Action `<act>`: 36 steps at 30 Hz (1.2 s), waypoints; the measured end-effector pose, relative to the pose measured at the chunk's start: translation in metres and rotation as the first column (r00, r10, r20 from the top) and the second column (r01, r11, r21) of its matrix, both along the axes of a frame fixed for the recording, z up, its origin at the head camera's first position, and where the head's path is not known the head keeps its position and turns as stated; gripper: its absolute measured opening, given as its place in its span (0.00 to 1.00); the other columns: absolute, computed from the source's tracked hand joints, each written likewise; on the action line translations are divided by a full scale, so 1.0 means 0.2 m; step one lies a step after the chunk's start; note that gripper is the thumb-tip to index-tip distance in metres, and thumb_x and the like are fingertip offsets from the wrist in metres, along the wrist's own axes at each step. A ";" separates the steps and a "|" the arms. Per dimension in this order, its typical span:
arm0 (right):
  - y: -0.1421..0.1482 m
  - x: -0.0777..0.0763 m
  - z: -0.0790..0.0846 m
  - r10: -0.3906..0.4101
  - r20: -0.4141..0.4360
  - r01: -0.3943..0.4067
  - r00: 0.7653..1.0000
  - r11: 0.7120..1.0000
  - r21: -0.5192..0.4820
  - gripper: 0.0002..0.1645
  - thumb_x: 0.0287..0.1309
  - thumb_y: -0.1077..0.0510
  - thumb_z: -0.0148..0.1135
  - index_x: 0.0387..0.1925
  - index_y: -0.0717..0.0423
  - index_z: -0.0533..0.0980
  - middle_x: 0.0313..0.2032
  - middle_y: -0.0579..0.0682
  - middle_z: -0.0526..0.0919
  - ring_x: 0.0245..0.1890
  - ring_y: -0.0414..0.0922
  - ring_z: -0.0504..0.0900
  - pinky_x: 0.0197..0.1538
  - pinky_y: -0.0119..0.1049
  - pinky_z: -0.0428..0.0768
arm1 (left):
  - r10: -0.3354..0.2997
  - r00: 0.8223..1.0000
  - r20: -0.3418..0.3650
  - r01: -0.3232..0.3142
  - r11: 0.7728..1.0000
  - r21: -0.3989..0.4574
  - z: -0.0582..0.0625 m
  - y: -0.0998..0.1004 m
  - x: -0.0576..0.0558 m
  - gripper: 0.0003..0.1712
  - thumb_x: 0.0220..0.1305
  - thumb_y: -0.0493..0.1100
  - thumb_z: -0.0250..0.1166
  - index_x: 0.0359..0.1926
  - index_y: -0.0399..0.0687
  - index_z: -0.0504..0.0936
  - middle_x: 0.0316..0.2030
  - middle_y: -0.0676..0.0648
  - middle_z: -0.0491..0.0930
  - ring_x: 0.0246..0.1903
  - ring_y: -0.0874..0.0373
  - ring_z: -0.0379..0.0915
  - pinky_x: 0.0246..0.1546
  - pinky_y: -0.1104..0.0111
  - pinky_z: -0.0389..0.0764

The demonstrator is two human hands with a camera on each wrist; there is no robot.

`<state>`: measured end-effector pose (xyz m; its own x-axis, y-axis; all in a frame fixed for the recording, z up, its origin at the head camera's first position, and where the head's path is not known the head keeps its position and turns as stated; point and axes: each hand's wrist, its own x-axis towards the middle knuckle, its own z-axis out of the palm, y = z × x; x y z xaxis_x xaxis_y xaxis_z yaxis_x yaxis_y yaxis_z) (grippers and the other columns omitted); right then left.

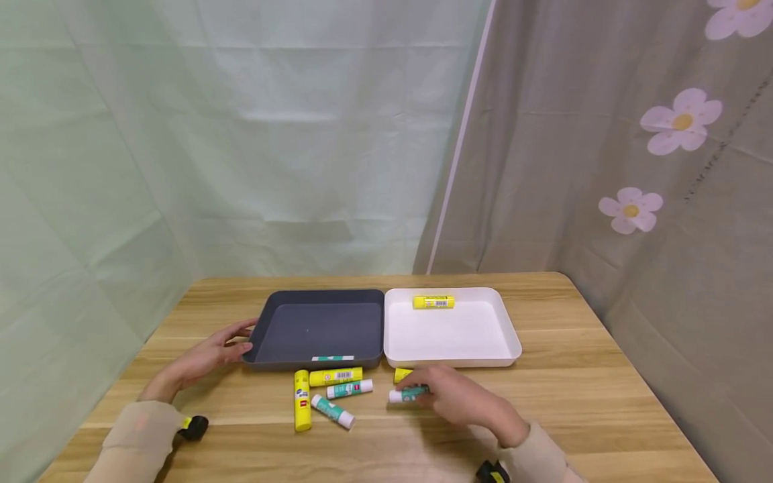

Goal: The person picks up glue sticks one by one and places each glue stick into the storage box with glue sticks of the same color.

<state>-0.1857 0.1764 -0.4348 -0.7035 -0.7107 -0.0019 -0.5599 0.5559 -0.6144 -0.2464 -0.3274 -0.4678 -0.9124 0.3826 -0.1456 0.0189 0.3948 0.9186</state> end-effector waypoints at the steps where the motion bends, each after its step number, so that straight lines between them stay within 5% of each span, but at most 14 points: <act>1: 0.00 0.00 0.00 0.003 0.000 -0.003 1.000 1.000 -0.009 0.24 0.65 0.71 0.65 0.56 0.46 0.85 0.52 0.38 0.85 0.51 0.35 0.80 0.57 0.38 0.82 | 0.001 1.000 0.000 -0.001 1.000 0.000 0.00 0.00 0.00 0.40 0.81 0.41 0.55 0.82 0.36 0.46 0.73 0.25 0.52 0.70 0.28 0.58 0.61 0.53 0.78; 22: 0.02 -0.05 -0.01 0.041 -0.153 -0.075 0.987 0.973 -0.220 0.23 0.59 0.75 0.69 0.53 0.53 0.85 0.43 0.42 0.87 0.42 0.37 0.81 0.48 0.35 0.82 | -0.001 1.000 0.017 0.000 1.000 0.023 0.01 0.00 0.00 0.41 0.81 0.42 0.56 0.82 0.36 0.45 0.73 0.24 0.51 0.70 0.28 0.58 0.60 0.57 0.79; 36: 0.05 -0.08 0.00 -0.013 -0.096 -0.012 0.995 0.965 -0.261 0.22 0.60 0.71 0.70 0.53 0.51 0.85 0.44 0.43 0.87 0.42 0.37 0.81 0.45 0.34 0.81 | -0.003 1.000 0.013 0.003 1.000 0.017 0.00 0.00 0.00 0.40 0.81 0.42 0.55 0.83 0.36 0.45 0.74 0.24 0.50 0.70 0.27 0.57 0.60 0.55 0.79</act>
